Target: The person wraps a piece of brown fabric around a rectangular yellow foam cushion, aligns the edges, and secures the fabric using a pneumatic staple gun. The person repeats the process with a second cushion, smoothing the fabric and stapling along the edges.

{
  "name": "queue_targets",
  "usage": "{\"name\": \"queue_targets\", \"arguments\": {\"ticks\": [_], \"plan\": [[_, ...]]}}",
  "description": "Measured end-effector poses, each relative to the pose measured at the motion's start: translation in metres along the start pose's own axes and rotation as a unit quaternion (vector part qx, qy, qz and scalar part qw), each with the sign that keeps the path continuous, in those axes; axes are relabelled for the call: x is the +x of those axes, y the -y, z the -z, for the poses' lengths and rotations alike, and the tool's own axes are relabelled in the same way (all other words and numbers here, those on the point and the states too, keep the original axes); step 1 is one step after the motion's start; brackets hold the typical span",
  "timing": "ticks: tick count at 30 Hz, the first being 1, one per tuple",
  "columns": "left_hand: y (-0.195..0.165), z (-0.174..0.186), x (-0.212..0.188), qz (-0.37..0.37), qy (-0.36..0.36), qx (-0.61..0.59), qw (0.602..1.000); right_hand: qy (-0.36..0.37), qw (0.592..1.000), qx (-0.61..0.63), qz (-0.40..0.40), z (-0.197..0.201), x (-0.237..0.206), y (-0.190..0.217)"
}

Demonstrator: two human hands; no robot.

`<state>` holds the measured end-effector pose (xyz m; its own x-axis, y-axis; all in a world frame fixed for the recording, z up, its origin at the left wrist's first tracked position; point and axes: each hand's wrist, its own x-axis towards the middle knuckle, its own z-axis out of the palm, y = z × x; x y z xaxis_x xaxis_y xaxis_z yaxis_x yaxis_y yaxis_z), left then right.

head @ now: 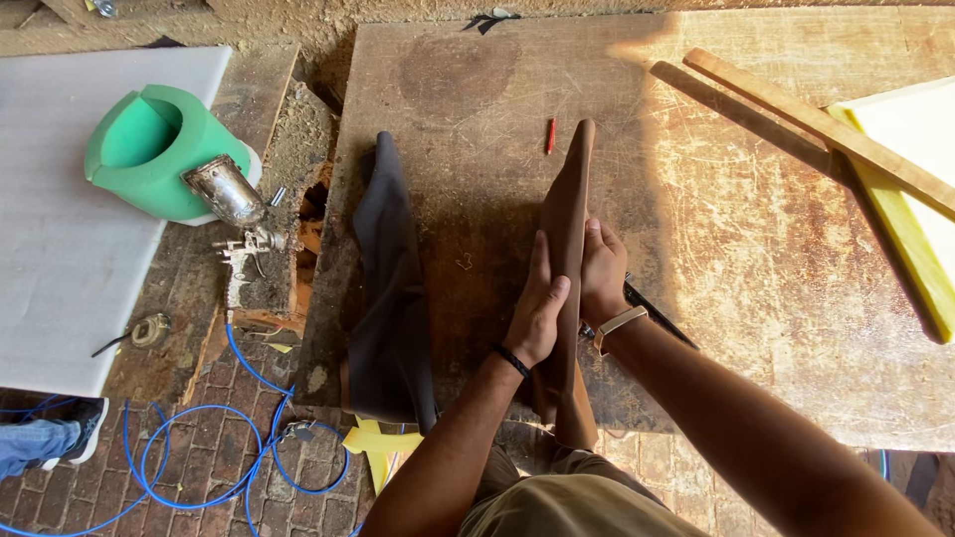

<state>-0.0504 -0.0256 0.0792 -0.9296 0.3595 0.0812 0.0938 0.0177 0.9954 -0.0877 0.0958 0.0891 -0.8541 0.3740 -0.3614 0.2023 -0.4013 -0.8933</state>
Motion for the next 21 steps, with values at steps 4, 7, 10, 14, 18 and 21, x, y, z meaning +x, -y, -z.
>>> {"name": "queue_targets", "arguments": {"ticks": [4, 7, 10, 14, 18, 21], "plan": [[0.005, 0.008, 0.047, -0.096, 0.03, 0.195, 0.976, 0.036, 0.997, -0.064, 0.027, -0.004, 0.007, -0.014], [0.002, 0.006, 0.093, -0.103, 0.05, 0.348, 0.93, 0.108, 0.981, -0.09, 0.132, -0.011, 0.012, -0.022], [-0.003, 0.015, 0.111, -0.119, 0.049, 0.323, 0.937, 0.084, 0.983, -0.108, 0.125, -0.016, 0.014, -0.027], [-0.004, 0.034, 0.055, -0.033, -0.011, -0.039, 0.999, 0.003, 0.996, -0.089, 0.033, -0.024, 0.014, -0.035], [-0.001, 0.03, -0.005, 0.067, -0.057, -0.12, 0.989, -0.021, 0.987, -0.152, 0.041, -0.033, 0.014, -0.042], [0.002, 0.029, 0.004, 0.046, -0.046, -0.004, 0.998, -0.041, 0.993, -0.1, 0.041, -0.036, 0.015, -0.042]]}}
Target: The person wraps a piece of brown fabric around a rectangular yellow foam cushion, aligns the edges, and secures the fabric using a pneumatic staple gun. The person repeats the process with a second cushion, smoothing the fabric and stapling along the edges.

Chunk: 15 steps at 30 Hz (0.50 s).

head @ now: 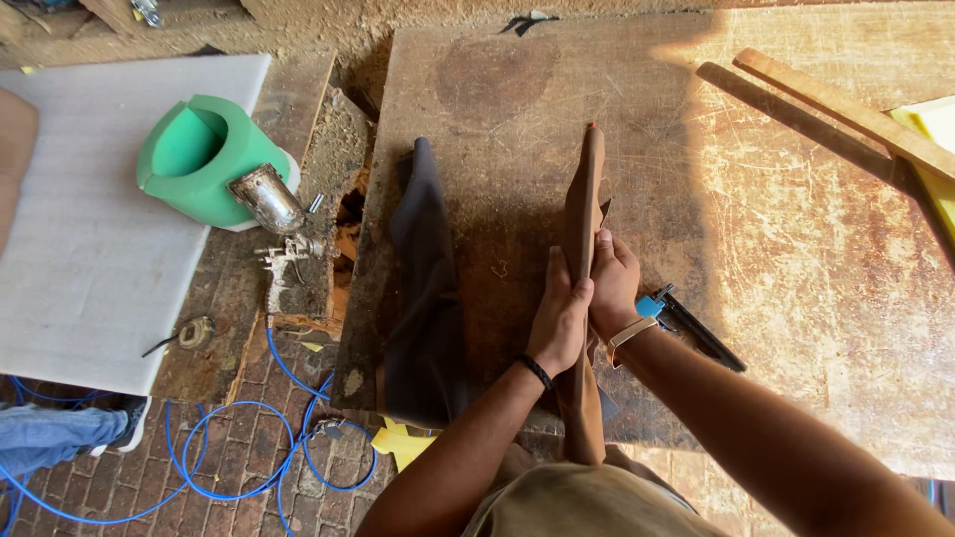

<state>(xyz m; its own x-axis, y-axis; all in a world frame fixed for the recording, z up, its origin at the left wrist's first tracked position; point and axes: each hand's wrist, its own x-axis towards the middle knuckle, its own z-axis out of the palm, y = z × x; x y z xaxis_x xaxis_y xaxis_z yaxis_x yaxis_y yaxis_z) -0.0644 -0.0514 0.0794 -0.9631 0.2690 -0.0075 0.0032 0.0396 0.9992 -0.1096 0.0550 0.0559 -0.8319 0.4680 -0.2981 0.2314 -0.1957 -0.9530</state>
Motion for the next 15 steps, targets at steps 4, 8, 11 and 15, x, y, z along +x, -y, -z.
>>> {"name": "queue_targets", "arguments": {"ticks": [4, 8, 11, 15], "plan": [[-0.002, -0.002, 0.032, -0.015, 0.01, 0.131, 0.991, 0.032, 0.994, 0.104, -0.034, 0.005, 0.0, 0.003], [-0.004, -0.014, 0.046, 0.016, 0.0, 0.189, 0.982, 0.074, 0.984, 0.158, -0.047, 0.015, 0.0, 0.001], [-0.003, -0.026, 0.046, -0.005, 0.003, 0.233, 0.973, 0.069, 0.981, 0.18, -0.03, 0.028, 0.0, -0.006], [0.0, -0.032, 0.041, -0.024, 0.065, 0.225, 0.972, 0.049, 0.975, 0.213, -0.045, 0.043, -0.007, -0.014]]}}
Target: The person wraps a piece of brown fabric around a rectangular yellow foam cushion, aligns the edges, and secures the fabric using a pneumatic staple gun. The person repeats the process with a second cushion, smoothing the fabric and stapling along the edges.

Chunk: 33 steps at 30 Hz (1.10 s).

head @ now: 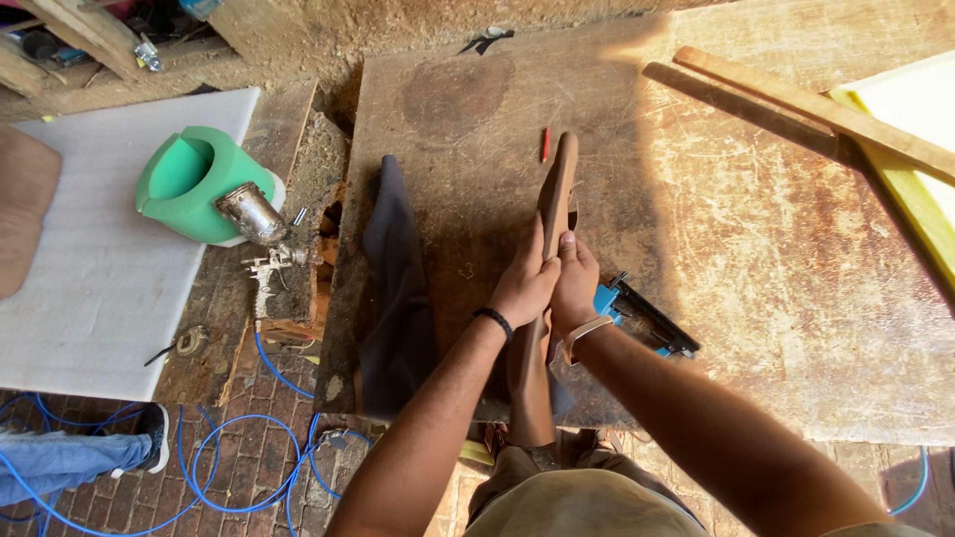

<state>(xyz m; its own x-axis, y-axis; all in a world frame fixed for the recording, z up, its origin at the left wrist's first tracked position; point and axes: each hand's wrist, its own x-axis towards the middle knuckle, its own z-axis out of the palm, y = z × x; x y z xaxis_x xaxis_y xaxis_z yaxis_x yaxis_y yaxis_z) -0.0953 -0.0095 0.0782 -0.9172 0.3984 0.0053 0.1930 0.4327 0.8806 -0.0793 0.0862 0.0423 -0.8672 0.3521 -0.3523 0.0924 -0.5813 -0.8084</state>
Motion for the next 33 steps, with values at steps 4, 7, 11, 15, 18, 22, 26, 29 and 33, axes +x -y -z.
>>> {"name": "queue_targets", "arguments": {"ticks": [4, 7, 11, 15, 18, 22, 26, 29, 33], "plan": [[0.0, 0.006, 0.002, -0.017, -0.002, 0.036, 0.999, 0.02, 0.998, -0.051, 0.022, 0.0, -0.003, 0.005], [-0.001, 0.016, 0.006, -0.047, -0.014, 0.078, 0.996, 0.094, 0.958, -0.266, -0.048, 0.017, -0.002, 0.016], [-0.003, 0.024, 0.007, 0.085, 0.008, 0.099, 0.991, 0.173, 0.645, -0.743, -0.043, 0.113, -0.014, 0.039], [-0.006, 0.029, 0.003, 0.062, -0.018, 0.077, 0.995, 0.208, 0.609, -0.765, 0.003, 0.17, -0.031, 0.024], [-0.012, 0.033, -0.001, 0.121, -0.024, 0.117, 0.985, 0.15, 0.681, -0.716, -0.037, 0.153, -0.026, 0.02], [-0.023, 0.033, -0.001, 0.167, -0.015, 0.175, 0.97, 0.13, 0.801, -0.568, -0.134, 0.116, 0.001, 0.077], [-0.026, 0.03, 0.0, 0.176, -0.01, 0.174, 0.969, 0.222, 0.85, -0.477, -0.035, 0.087, 0.011, 0.138], [-0.018, 0.026, 0.002, 0.13, -0.028, 0.183, 0.974, 0.254, 0.804, -0.536, 0.055, 0.06, 0.02, 0.163], [-0.007, 0.019, 0.004, 0.103, -0.044, 0.207, 0.972, 0.239, 0.756, -0.607, 0.056, 0.041, 0.026, 0.174]]}}
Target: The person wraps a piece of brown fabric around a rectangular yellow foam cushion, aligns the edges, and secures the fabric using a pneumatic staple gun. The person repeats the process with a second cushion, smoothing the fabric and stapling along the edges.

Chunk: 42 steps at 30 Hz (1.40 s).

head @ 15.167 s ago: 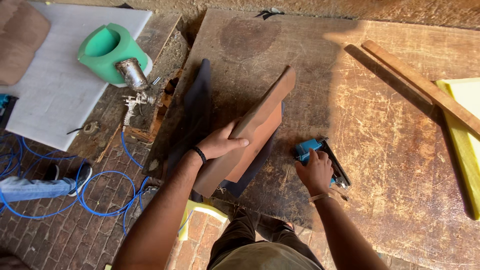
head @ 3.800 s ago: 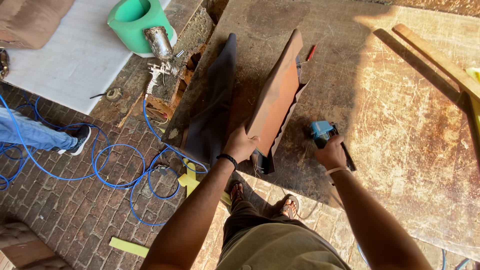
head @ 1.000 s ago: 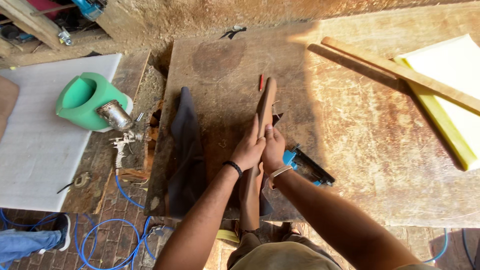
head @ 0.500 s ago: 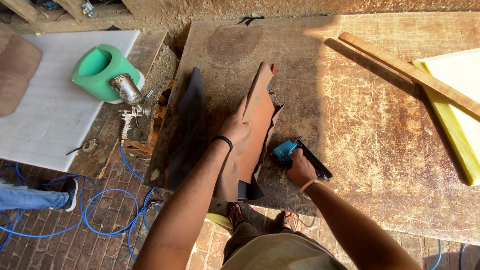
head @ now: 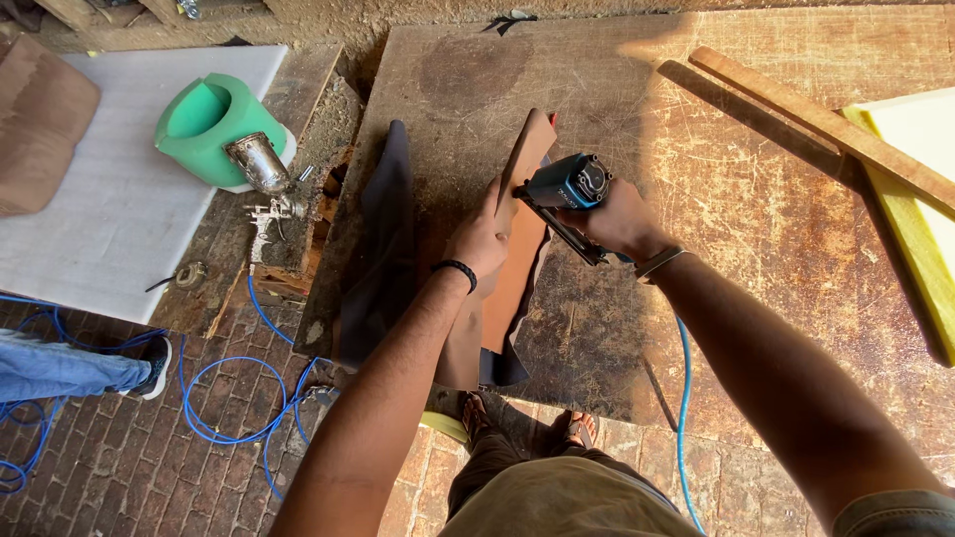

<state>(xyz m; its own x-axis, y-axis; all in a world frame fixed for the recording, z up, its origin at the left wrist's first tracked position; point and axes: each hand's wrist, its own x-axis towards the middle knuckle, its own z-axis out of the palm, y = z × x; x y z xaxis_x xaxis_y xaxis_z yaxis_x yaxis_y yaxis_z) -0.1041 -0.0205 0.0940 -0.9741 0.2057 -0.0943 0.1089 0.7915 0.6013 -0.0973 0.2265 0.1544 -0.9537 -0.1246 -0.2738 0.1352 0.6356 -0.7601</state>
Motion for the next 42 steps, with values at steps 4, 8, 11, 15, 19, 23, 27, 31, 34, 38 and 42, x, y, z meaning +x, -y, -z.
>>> {"name": "queue_targets", "arguments": {"ticks": [4, 8, 11, 15, 19, 23, 27, 31, 34, 38, 42], "plan": [[0.0, 0.0, -0.001, 0.017, -0.006, 0.0, 1.0, 0.006, 0.996, -0.022, 0.089, -0.008, -0.007, 0.0], [-0.007, 0.01, -0.004, 0.064, 0.032, 0.01, 0.997, 0.019, 0.998, -0.031, 0.045, -0.02, -0.016, 0.0], [-0.011, 0.017, -0.008, 0.076, 0.039, 0.004, 0.996, 0.025, 0.998, -0.02, 0.046, -0.02, -0.026, 0.0], [-0.009, 0.02, -0.006, 0.092, 0.03, -0.066, 0.993, 0.04, 0.997, 0.011, 0.063, -0.024, -0.051, -0.001], [-0.003, 0.012, -0.002, 0.086, 0.03, -0.083, 0.992, 0.095, 0.995, -0.019, 0.001, -0.042, -0.068, 0.006], [0.002, 0.004, 0.002, 0.05, 0.02, -0.101, 0.993, 0.088, 0.996, -0.017, 0.016, -0.052, -0.077, 0.009], [0.002, 0.001, 0.003, 0.055, 0.02, -0.087, 0.994, 0.106, 0.991, 0.011, 0.081, -0.058, -0.088, 0.01], [0.004, -0.002, 0.005, 0.101, 0.045, -0.076, 0.991, 0.099, 0.993, -0.066, 0.015, -0.067, -0.099, 0.003], [0.008, -0.008, 0.006, 0.079, 0.031, -0.091, 0.992, 0.093, 0.994, -0.06, -0.022, -0.07, -0.096, -0.018], [0.007, -0.017, 0.003, -0.058, 0.015, -0.257, 0.965, 0.085, 0.978, -0.106, -0.16, -0.058, -0.085, -0.08], [-0.01, -0.015, -0.006, 0.004, 0.062, -0.277, 0.959, 0.028, 0.962, -0.161, -0.218, -0.038, -0.094, -0.16]]}}
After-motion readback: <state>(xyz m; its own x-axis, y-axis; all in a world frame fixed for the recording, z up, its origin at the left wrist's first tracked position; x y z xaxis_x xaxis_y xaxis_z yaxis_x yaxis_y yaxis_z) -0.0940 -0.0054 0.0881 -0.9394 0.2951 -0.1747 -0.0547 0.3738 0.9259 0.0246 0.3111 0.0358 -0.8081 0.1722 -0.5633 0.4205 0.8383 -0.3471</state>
